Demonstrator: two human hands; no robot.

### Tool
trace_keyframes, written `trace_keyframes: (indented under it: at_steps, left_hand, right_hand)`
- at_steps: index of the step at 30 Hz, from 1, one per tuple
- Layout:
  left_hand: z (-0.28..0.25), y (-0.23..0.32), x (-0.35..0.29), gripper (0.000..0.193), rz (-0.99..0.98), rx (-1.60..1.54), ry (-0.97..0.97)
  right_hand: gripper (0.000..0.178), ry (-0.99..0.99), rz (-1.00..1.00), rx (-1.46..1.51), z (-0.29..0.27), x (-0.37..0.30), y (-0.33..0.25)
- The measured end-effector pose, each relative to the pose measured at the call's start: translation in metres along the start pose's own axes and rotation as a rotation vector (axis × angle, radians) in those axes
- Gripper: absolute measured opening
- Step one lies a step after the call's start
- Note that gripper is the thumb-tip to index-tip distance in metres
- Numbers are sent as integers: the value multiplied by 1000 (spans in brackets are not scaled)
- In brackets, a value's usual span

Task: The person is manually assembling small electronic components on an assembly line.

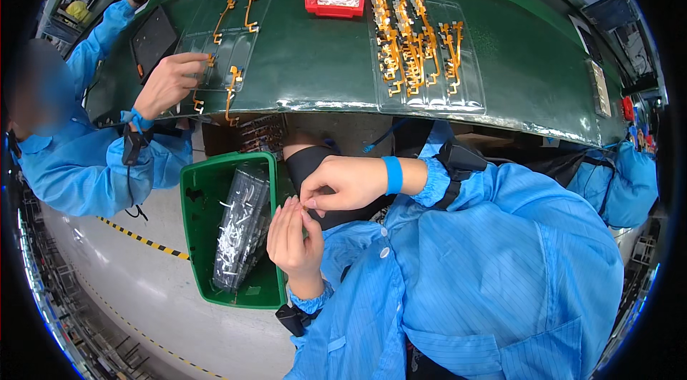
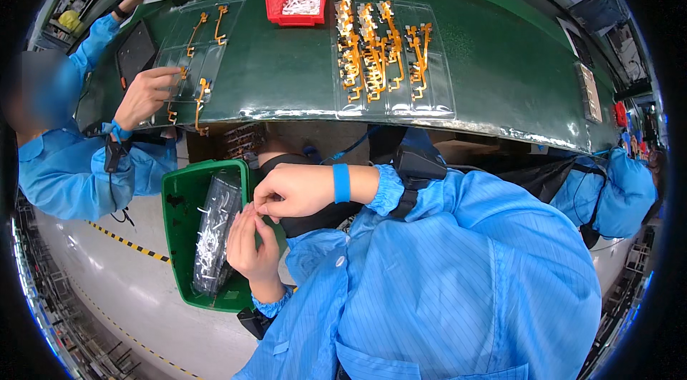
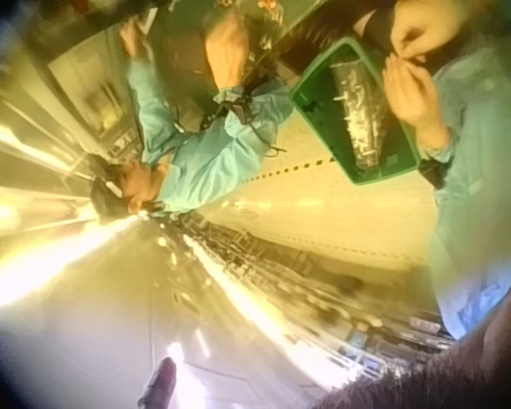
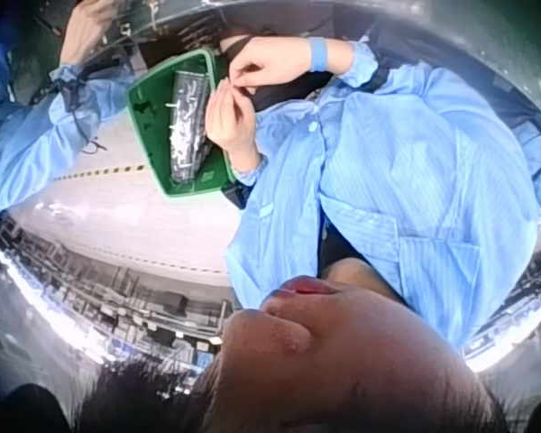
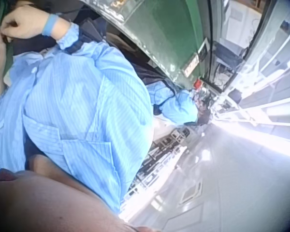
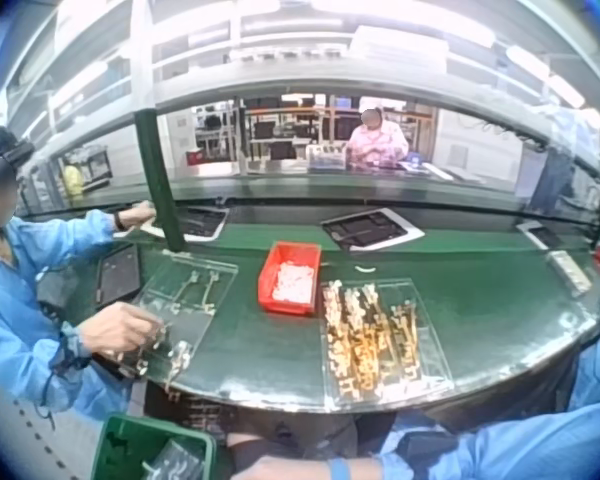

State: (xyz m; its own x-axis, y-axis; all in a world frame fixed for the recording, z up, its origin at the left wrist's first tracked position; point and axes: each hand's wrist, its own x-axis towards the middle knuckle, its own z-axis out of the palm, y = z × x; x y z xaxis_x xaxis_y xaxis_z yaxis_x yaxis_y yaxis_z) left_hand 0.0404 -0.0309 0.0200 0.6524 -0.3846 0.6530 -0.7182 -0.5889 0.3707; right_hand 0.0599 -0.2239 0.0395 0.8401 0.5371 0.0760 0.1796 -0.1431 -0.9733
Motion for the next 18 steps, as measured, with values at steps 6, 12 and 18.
trace_keyframes:
  at_steps: [6,12,18]
  left_hand:
    - [-7,-19,-15,10,-355,-94,130]
    - [-49,-73,-50,33,-657,732,100]
    - [-34,-27,-44,27,-1005,-540,30]
  right_hand:
    - [19,-10,31,45,1,-2,1]
    - [16,82,44,239,3,-3,4]
    - [16,74,103,407,15,2,8]
